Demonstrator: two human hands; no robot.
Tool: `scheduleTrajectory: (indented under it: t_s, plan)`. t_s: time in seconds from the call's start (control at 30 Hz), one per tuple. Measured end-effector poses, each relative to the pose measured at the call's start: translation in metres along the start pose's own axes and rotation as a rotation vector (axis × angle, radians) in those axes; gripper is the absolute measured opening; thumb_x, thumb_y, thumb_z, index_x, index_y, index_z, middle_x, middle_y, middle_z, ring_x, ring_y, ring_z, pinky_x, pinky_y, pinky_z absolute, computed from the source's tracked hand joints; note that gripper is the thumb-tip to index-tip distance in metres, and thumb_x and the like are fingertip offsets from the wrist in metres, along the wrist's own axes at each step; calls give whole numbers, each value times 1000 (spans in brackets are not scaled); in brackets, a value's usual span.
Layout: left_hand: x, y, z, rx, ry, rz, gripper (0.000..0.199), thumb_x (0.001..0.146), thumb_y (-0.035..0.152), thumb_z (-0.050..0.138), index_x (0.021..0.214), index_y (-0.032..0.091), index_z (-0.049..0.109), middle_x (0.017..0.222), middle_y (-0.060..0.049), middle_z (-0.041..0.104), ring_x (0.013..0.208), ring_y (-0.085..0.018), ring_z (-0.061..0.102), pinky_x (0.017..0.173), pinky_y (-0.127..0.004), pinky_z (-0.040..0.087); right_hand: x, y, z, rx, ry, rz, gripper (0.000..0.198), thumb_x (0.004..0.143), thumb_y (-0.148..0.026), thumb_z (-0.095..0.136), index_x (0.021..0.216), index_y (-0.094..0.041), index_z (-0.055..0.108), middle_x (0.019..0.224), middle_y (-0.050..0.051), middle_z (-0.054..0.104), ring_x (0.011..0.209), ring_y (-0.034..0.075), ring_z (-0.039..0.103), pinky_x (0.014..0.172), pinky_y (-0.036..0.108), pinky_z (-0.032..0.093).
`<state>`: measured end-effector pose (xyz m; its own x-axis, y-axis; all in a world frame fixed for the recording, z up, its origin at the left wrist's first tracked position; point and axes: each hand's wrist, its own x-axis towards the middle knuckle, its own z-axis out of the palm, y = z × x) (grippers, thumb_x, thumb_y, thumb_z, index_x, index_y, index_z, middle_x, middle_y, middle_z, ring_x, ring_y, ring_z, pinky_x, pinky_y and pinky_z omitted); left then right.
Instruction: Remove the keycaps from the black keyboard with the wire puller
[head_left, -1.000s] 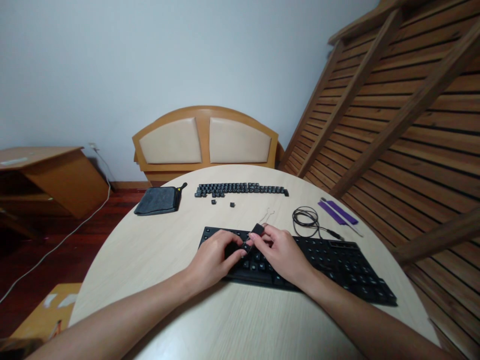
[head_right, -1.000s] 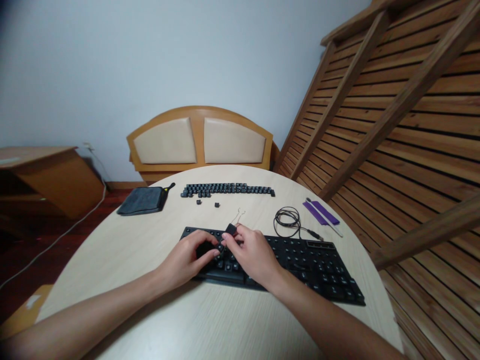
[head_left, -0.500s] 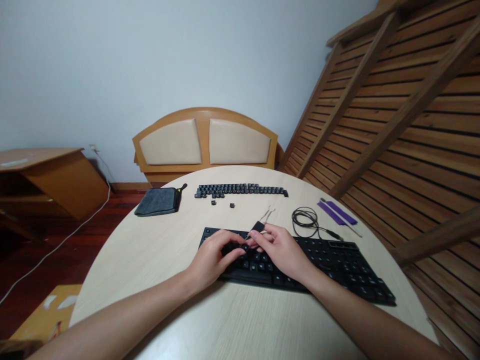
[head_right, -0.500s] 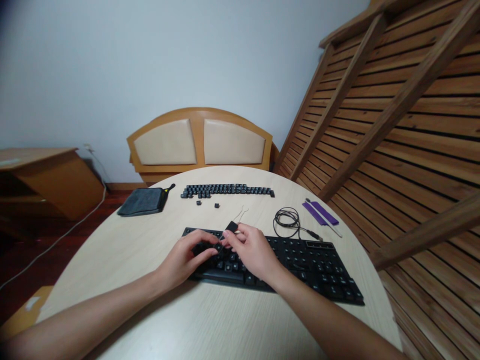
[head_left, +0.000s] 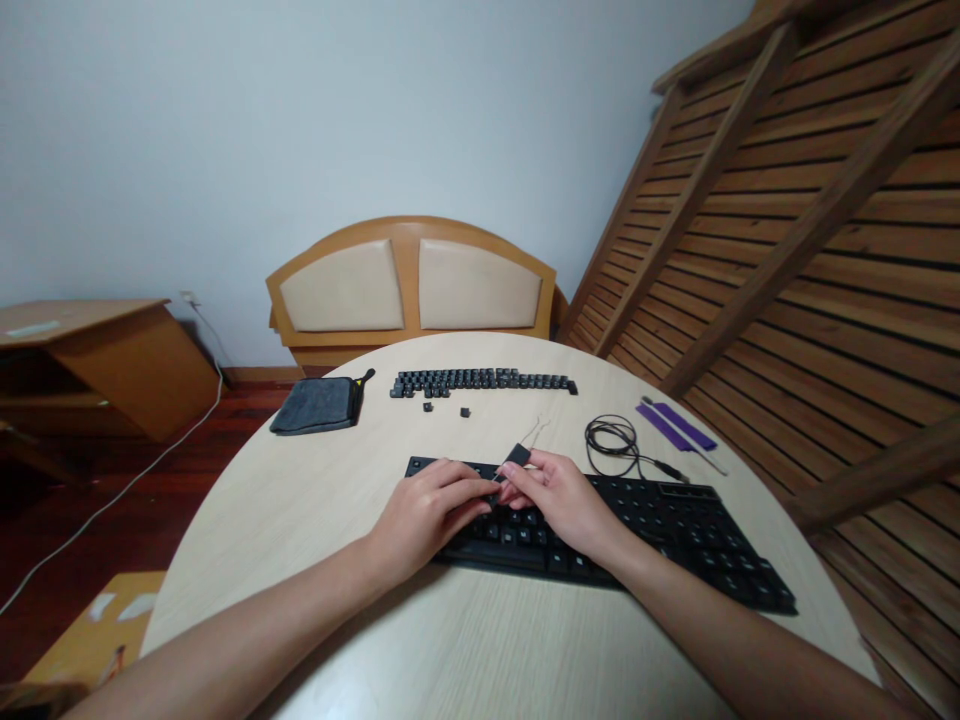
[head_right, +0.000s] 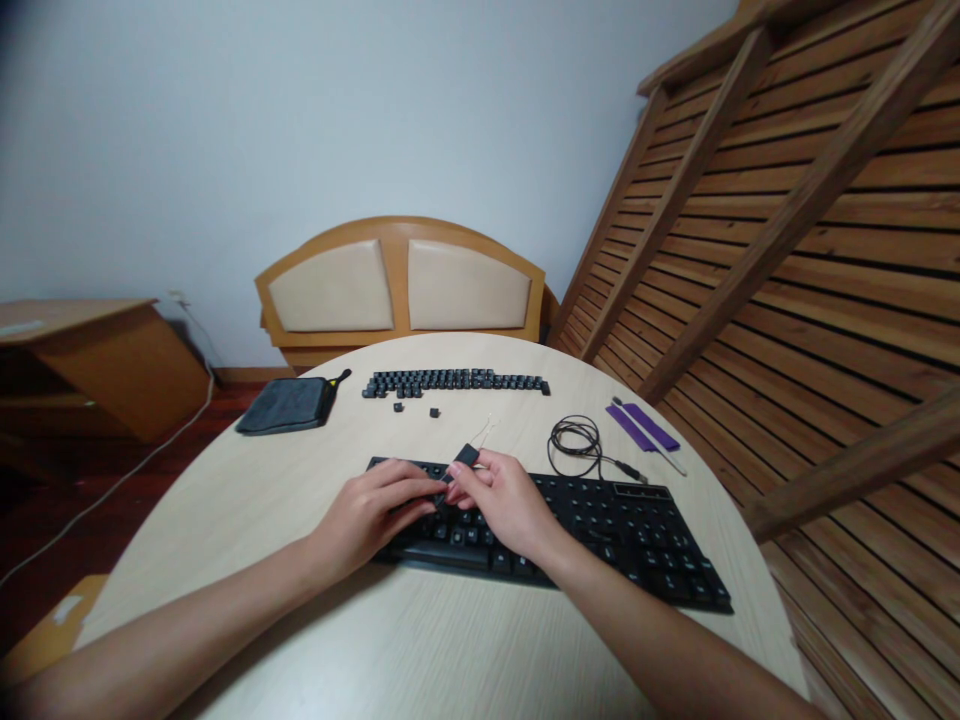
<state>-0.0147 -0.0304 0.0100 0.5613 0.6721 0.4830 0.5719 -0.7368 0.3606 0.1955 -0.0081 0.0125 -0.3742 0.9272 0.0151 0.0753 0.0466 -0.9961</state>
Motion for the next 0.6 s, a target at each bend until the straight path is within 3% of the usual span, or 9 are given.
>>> scheduleTrajectory:
  t_s: [0.33,0.5,0.6]
  plan:
    - [0,3,-4,109,-28,194,17,98,23,51,111,19,60,104,-5,68,88,-18,63,74,-30,55,1,1,4,73,-7,89,46,75,-60,68,78,-15,62,70,3,68,61,12,64,60,25,52]
    - [7,0,-7,-2,74,176,15,96,20,55,110,19,60,102,-5,68,91,-15,64,78,-27,54,3,-2,1,21,32,66,46,77,-59,66,85,-14,63,76,6,72,68,16,68,65,28,54]
    - [24,-18,-13,29,167,105,16,95,24,57,110,20,62,103,-6,68,93,-17,64,80,-29,54,3,-4,0,-16,45,53,43,80,-57,64,85,-14,64,77,7,73,71,17,70,66,29,55]
